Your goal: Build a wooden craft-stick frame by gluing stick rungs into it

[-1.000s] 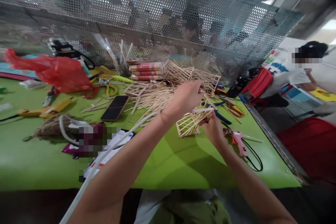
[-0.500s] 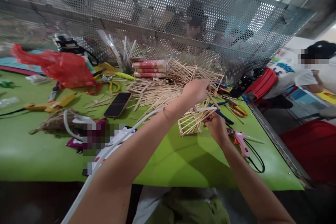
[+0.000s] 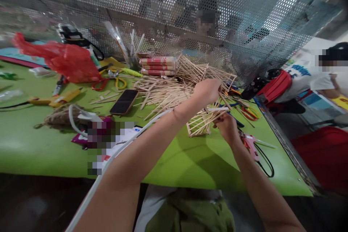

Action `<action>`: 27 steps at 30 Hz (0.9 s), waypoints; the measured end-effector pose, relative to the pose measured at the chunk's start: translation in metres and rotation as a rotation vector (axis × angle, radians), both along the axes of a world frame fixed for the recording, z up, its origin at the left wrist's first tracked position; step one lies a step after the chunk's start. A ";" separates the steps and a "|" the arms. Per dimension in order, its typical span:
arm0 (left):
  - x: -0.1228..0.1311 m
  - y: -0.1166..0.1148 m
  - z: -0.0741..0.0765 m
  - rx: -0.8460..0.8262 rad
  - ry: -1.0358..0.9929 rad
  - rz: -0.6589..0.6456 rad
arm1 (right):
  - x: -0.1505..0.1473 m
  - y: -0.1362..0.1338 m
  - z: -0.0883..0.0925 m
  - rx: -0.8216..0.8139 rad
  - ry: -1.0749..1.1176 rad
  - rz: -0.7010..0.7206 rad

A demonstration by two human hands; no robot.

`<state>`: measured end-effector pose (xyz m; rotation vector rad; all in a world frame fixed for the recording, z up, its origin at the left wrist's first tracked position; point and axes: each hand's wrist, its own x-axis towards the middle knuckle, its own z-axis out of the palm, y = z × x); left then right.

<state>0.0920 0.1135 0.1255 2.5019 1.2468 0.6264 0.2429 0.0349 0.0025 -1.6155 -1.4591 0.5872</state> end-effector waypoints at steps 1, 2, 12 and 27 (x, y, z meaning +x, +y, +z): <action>0.000 0.000 0.000 -0.003 -0.002 -0.003 | 0.001 0.001 -0.002 0.002 0.000 -0.002; 0.000 0.000 -0.001 -0.005 -0.002 -0.006 | 0.002 0.001 -0.003 0.004 -0.001 -0.006; 0.001 -0.003 0.001 -0.033 -0.018 -0.007 | -0.005 0.001 -0.003 0.044 0.017 -0.048; -0.008 0.000 0.000 0.019 -0.008 -0.044 | -0.004 0.000 -0.003 0.055 -0.018 -0.053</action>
